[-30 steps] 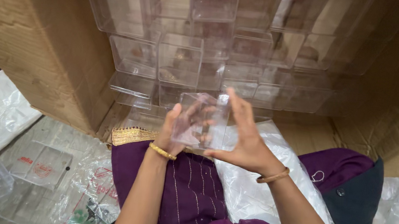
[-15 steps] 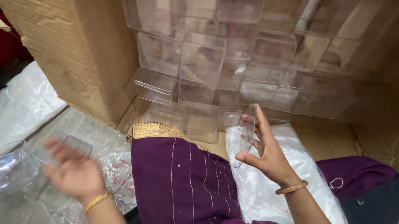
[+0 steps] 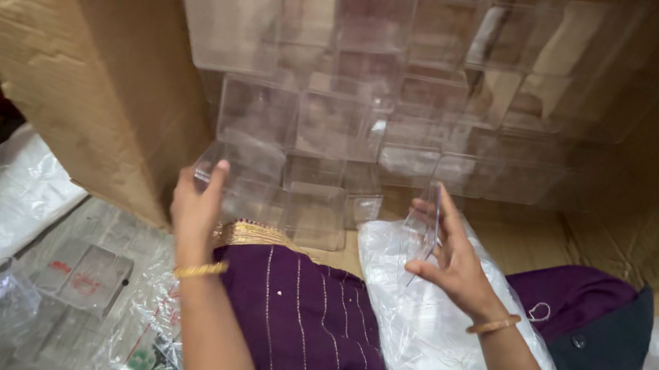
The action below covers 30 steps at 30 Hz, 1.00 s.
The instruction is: The person sits on the floor in front of a large cardboard box filled with clear plastic containers. The person opens plastic bags, pulls each container out of its bag, and stacks the unpacked containers on the floor beside the box.
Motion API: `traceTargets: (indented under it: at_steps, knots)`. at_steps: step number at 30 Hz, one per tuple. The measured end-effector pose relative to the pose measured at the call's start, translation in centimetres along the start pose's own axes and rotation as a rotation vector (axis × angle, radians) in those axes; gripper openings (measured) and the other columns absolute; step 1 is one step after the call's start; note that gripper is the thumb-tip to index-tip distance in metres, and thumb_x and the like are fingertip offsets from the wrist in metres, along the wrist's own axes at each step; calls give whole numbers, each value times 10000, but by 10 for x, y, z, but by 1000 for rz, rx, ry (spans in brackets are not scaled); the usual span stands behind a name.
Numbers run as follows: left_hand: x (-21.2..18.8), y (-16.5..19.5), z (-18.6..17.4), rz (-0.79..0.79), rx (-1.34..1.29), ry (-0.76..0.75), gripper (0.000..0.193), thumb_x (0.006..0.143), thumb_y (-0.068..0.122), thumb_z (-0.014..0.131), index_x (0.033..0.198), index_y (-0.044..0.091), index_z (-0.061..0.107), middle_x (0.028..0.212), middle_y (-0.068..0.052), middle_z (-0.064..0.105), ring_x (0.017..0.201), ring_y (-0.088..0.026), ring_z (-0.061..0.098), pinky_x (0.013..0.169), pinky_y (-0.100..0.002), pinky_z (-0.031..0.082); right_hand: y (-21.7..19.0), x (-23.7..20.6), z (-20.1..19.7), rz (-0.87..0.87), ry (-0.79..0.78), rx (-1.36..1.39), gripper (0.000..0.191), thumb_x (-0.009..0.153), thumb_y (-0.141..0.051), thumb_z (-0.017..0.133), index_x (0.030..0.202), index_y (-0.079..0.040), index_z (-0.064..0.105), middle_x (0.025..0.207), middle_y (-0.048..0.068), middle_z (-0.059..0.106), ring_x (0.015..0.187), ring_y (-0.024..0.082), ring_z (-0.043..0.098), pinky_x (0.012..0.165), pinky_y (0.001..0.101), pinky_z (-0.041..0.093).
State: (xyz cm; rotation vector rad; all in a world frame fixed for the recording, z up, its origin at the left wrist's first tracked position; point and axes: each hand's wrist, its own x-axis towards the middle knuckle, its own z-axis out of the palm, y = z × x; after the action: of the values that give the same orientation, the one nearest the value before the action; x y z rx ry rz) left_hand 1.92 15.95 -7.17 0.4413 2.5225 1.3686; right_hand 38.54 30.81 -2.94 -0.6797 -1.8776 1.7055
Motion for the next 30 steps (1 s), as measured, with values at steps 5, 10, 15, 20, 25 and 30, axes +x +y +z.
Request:
traceTargets:
  at_steps: [5,10,15,20,25,30]
  knots:
    - [-40,18,-2,-137,-110,-246,681,815,520,705,1363,124,620,1204,-171,714,1008,-299,737,898,-423,562,15,13,-5,32,-3,17,1257,726,-303,862,1662,-148,37,1617,184,352,1523,330,331,1204,492,314]
    - [-51,47,13,237,156,-287,673,892,534,736,1374,84,603,1285,-225,659,1132,-353,649,950,-445,506,31,21,3,148,14,-145,1270,690,-395,857,1645,-174,50,1612,184,335,1499,335,341,1165,499,371]
    - [-60,58,25,304,76,-616,574,822,516,687,1289,183,690,1282,-123,668,1072,-294,727,953,-390,553,48,23,-9,225,67,-415,1328,614,-521,853,1628,-170,72,1587,224,343,1460,352,392,1135,512,395]
    - [-59,54,64,371,-340,-615,502,900,485,692,1226,103,700,1266,-124,649,1191,-256,605,1017,-394,469,46,26,-14,155,-69,-951,1269,648,-496,952,1580,-121,177,1605,284,193,1498,477,125,1181,561,239]
    - [-64,32,83,457,-308,-581,500,922,493,653,1173,71,744,1124,-89,650,1070,-214,623,940,-360,494,7,9,16,-163,-35,-763,1105,702,-490,880,1585,-193,287,1625,240,273,1546,450,224,1225,546,300]
    - [-77,43,103,161,-697,-802,621,1018,492,618,1414,15,658,1006,-148,501,841,-278,417,761,-426,374,-28,36,50,-406,-106,-893,1170,720,-474,921,1629,-244,221,1612,267,180,1515,502,203,1209,576,283]
